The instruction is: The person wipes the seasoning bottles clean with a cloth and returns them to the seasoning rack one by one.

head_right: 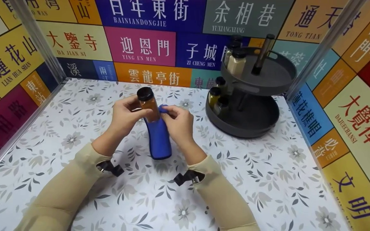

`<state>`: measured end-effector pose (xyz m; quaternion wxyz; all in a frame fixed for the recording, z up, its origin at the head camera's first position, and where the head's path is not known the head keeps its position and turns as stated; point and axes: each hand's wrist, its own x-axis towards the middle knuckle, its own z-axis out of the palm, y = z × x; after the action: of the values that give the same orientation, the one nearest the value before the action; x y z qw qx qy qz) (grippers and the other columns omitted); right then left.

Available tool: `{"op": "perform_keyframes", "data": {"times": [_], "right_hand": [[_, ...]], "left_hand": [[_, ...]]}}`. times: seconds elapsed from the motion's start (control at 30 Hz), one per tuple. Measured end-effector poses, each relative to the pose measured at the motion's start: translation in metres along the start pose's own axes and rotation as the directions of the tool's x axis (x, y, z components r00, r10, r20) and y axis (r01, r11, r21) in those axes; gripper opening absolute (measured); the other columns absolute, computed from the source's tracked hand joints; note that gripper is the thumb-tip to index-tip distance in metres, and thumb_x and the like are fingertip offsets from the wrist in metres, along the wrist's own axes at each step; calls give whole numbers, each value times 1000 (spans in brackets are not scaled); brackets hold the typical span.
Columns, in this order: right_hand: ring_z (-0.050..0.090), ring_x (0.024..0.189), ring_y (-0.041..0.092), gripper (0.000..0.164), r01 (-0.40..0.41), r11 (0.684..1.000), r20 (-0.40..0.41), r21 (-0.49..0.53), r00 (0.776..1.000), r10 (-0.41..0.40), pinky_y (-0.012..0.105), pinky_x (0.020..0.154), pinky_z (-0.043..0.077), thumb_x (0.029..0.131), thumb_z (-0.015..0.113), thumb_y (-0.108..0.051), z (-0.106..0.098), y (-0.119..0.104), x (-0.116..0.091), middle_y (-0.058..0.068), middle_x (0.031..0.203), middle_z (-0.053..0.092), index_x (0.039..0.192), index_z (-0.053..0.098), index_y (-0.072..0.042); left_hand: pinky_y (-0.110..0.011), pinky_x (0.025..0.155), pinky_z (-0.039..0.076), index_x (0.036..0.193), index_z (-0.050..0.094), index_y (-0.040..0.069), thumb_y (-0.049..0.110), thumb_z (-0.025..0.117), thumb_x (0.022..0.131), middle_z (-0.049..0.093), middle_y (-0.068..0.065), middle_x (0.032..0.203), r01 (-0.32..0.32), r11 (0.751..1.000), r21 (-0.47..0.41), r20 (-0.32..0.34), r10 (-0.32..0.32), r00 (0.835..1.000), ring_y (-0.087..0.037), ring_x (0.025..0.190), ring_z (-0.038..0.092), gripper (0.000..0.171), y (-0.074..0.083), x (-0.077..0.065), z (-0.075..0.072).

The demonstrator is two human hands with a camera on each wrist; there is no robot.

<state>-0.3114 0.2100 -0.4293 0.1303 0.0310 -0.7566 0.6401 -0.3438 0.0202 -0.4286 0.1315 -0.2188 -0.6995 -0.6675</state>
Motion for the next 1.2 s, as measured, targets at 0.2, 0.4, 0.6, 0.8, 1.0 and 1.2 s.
{"op": "perform_keyframes", "data": {"times": [0.2,0.4,0.6,0.8,1.0,1.2], "right_hand": [[78,97,12,22,28,998,19,-59,999,-27,24,82,64,96,73,1,-9,-13,0,22,115,79,117,79,4],[77,94,9,21,147,989,-45,32,988,-145,24,82,64,95,72,4,-23,-26,-3,18,111,80,115,79,5],[78,97,12,19,222,974,-26,50,975,-221,25,87,62,97,71,4,-25,-21,1,14,108,81,114,79,3],[76,95,7,19,103,994,68,-36,993,-100,22,85,60,98,68,5,-22,-11,11,19,111,80,115,78,4],[78,95,15,20,95,980,83,-176,993,-81,21,82,60,95,73,0,-16,-12,6,17,108,82,114,81,-2],[76,92,6,20,109,990,-18,-92,994,-111,20,80,61,95,74,1,-16,-15,1,20,111,80,114,81,0]], "left_hand": [[-35,93,64,127,80,16,16,94,80,78,-7,99,10,1000,16,48,-11,999,-16,93,73,49,-6,-4,4],[-32,84,64,124,80,15,21,94,81,78,-5,98,15,998,58,177,-25,984,-16,89,76,45,-14,-7,12],[-29,79,62,125,80,15,21,93,83,81,-3,102,-54,998,24,244,47,969,-15,83,73,45,-16,-10,13],[-27,79,62,127,79,15,20,92,84,79,-5,97,-87,996,10,170,84,982,-13,82,71,45,-10,-5,10],[-34,90,65,126,79,16,19,92,84,79,-6,99,-51,999,18,81,49,996,-15,93,75,44,-13,-2,7],[-38,86,65,125,80,17,18,94,82,79,-5,97,1,998,57,120,-8,993,-15,88,72,46,-25,-5,11]]}}
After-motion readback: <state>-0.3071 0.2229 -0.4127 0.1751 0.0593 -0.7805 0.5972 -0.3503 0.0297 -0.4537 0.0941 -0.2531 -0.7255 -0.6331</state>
